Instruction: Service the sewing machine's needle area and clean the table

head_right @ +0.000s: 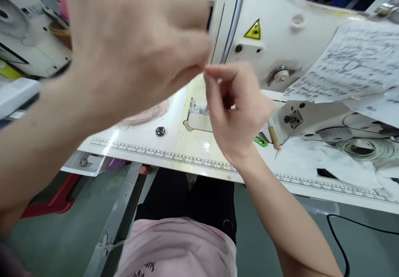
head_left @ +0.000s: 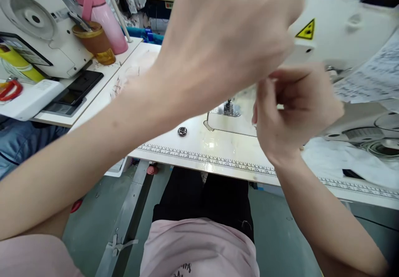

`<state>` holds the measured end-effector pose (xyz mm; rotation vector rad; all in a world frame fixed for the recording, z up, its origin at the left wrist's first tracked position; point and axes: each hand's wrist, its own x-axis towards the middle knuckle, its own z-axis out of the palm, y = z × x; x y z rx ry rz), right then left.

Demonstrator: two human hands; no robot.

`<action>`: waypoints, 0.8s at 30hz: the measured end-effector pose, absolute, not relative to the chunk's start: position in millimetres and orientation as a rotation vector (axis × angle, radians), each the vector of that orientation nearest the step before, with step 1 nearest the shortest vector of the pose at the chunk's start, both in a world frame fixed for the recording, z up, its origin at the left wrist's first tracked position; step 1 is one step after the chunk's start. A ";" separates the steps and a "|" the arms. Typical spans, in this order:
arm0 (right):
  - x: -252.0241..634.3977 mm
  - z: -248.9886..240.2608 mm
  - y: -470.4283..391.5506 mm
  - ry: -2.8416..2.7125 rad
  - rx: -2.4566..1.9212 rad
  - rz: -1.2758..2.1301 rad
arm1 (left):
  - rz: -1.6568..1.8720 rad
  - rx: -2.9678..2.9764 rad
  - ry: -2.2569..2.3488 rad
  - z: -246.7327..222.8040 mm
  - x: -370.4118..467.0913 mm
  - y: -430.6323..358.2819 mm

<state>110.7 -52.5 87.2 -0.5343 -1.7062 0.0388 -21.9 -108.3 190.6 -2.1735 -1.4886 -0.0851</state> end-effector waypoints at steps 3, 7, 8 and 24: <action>127.2 79.0 -76.3 -1.952 -0.545 -0.059 | -0.149 -2.189 -1.470 164.0 -34.8 -122.6; 148.1 53.9 -107.8 -2.259 -0.506 0.130 | -0.334 -2.161 -1.443 122.5 -67.7 -134.4; 152.6 48.1 -113.2 -2.265 -0.482 0.147 | -0.383 -2.172 -1.455 115.1 -75.4 -138.0; 215.6 46.9 -128.2 -1.659 -0.853 0.655 | -1.300 -2.792 -2.300 82.5 -46.6 -186.1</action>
